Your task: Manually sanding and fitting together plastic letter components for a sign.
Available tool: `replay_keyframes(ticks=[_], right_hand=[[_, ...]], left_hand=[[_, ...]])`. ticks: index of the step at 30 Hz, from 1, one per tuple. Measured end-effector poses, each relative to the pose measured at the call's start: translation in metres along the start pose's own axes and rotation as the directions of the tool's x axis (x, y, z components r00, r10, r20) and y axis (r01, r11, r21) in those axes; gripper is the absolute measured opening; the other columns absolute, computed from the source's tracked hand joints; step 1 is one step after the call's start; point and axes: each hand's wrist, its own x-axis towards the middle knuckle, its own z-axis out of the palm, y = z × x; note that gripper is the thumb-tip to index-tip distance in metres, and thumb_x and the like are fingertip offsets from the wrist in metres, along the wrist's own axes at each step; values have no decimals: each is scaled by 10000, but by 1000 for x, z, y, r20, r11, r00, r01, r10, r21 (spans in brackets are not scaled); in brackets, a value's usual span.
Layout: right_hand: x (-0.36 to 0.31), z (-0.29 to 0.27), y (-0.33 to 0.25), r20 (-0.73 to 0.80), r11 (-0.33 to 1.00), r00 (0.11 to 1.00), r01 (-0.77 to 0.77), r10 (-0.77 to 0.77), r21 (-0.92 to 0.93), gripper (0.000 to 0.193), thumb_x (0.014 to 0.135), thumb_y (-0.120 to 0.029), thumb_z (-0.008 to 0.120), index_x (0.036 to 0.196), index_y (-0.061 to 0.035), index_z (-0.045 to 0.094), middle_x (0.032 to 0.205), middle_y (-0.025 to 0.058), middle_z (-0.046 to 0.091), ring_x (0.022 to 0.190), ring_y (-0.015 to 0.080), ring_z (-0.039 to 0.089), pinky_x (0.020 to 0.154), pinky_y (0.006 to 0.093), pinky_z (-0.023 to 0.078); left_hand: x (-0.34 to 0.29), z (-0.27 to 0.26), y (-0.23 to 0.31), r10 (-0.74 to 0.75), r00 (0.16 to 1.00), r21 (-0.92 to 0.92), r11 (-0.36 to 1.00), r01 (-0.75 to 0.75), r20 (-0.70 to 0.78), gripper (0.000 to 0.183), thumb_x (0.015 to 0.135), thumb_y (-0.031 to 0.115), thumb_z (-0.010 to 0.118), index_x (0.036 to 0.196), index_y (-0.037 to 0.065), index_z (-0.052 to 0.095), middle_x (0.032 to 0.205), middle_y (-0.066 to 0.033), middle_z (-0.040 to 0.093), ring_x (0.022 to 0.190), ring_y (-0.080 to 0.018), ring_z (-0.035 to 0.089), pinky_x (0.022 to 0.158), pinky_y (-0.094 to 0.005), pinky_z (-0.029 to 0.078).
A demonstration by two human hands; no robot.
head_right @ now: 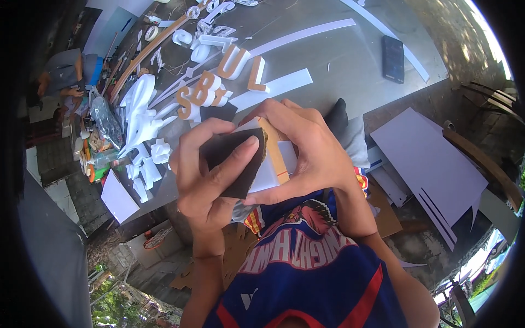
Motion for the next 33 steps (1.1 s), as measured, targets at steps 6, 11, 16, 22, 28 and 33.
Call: replay_keyframes(ticks=[6, 11, 16, 22, 28, 33], right_hand=[[-3, -7, -4, -49, 997, 998, -24, 28, 70, 627, 513, -315, 889, 959, 17, 601, 788, 98, 623, 672, 270, 607, 646, 312, 464], [-7, -12, 0, -71, 994, 994, 83, -78, 75, 600, 515, -340, 882, 918, 5, 603, 755, 82, 624, 656, 231, 611, 600, 292, 445], [-10, -17, 2, -57, 998, 998, -6, 10, 70, 590, 520, -350, 877, 923, -10, 611, 789, 84, 644, 658, 228, 604, 614, 307, 444], [-7, -15, 3, -51, 992, 996, 73, -68, 102, 551, 530, -318, 862, 918, -9, 623, 815, 77, 654, 687, 232, 623, 636, 295, 468], [-5, -10, 11, -119, 994, 993, 33, -21, 101, 550, 569, -370, 831, 910, 8, 623, 809, 99, 655, 689, 233, 642, 640, 298, 488], [-7, -20, 8, -71, 999, 997, 34, -34, -12, 641, 532, -440, 855, 917, 16, 622, 785, 100, 654, 686, 205, 644, 613, 274, 480]], left_hand=[[9, 5, 2, 10, 1000, 74, 997, -8, -28, 443, 733, 160, 709, 1172, 104, 674, 979, -104, 445, 804, -221, 504, 647, -305, 459], [5, 12, 4, 227, 973, 152, 964, -220, -34, 385, 642, 132, 712, 1025, 110, 743, 822, 38, 521, 729, -170, 452, 650, -277, 408], [21, 8, 11, 116, 993, 309, 945, -112, 6, 330, 652, 192, 684, 965, 118, 757, 738, 106, 546, 688, -141, 391, 618, -249, 333], [26, 10, 8, 214, 976, 332, 918, -219, 53, 357, 732, 287, 539, 955, 113, 757, 855, 72, 593, 779, -152, 444, 719, -308, 360], [36, 9, 2, 78, 994, 292, 952, -96, 72, 343, 734, 262, 563, 965, 92, 751, 811, 58, 550, 735, -158, 398, 652, -293, 344], [32, 12, -7, 361, 928, 284, 884, -371, 87, 371, 726, 312, 575, 977, 103, 751, 797, 72, 536, 734, -150, 405, 640, -291, 349]])
